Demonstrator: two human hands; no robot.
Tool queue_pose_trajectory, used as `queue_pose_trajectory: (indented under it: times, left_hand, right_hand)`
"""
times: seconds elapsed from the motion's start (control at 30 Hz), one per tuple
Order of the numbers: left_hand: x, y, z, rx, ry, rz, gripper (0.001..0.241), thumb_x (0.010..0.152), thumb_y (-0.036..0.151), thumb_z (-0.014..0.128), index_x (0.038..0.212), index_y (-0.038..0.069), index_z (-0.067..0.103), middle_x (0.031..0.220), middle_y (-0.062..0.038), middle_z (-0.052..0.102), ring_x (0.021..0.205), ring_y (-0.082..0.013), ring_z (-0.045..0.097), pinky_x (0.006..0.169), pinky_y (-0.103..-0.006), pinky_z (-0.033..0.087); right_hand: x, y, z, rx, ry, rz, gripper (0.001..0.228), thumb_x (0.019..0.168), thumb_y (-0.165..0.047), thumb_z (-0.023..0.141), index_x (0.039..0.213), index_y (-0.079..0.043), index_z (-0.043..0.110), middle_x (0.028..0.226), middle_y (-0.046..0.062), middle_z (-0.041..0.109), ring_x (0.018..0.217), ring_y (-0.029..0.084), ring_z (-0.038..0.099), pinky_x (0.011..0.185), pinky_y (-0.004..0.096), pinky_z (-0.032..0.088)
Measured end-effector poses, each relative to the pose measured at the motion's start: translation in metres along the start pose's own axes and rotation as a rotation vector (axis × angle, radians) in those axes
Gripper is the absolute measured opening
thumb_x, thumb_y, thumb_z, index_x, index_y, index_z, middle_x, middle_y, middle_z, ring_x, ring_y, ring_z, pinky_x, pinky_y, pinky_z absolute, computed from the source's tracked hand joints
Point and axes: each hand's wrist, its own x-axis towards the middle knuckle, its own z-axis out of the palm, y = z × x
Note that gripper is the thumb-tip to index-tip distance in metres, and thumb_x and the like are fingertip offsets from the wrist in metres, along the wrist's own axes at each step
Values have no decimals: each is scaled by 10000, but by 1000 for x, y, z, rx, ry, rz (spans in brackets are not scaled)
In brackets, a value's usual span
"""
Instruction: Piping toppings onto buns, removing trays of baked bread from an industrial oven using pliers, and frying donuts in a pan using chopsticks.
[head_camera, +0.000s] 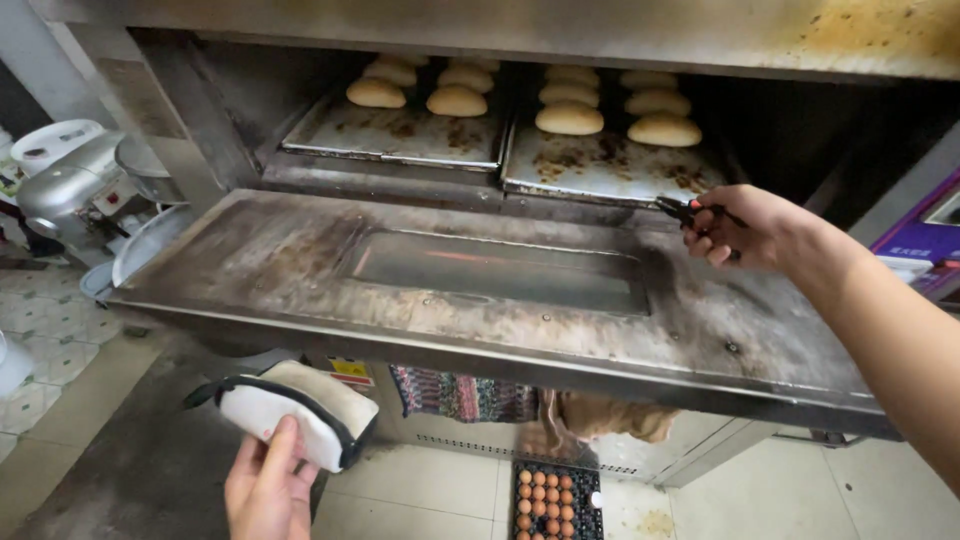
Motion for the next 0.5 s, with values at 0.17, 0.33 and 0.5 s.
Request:
queue_pose_trajectory:
  times: [0.17, 0.33, 0.5]
  left_hand:
    - [26, -21, -20, -15, 57, 28, 413, 1197, 55, 571, 1605, 7, 534, 1302, -175, 621, 1151, -254, 633, 1077, -541, 576]
    - [45, -34, -40, -4, 146, -37, 475, 1194, 65, 539, 1659, 26, 450, 1462, -203, 596, 1302, -315, 641, 1131, -577, 571]
    - [55, -53, -45, -6, 176, -67, 492, 1178, 85, 550, 1666, 28, 530, 1452, -218, 630, 1320, -353, 646, 1132, -616, 566]
  right_hand:
    - [34, -19, -14, 45, -44, 47, 375, 1159, -353, 532, 822, -203, 465, 955, 140, 640, 747, 201, 547, 490, 285, 337]
    - [30, -26, -4, 4, 6, -34, 372, 1187, -303, 485, 833, -194, 447, 936, 154, 639, 728, 203, 535, 486, 289, 324]
    - [39, -28, -8, 45, 38, -22, 376, 1179, -326, 506, 832, -182, 476, 936, 155, 663, 725, 205, 543, 492, 288, 330]
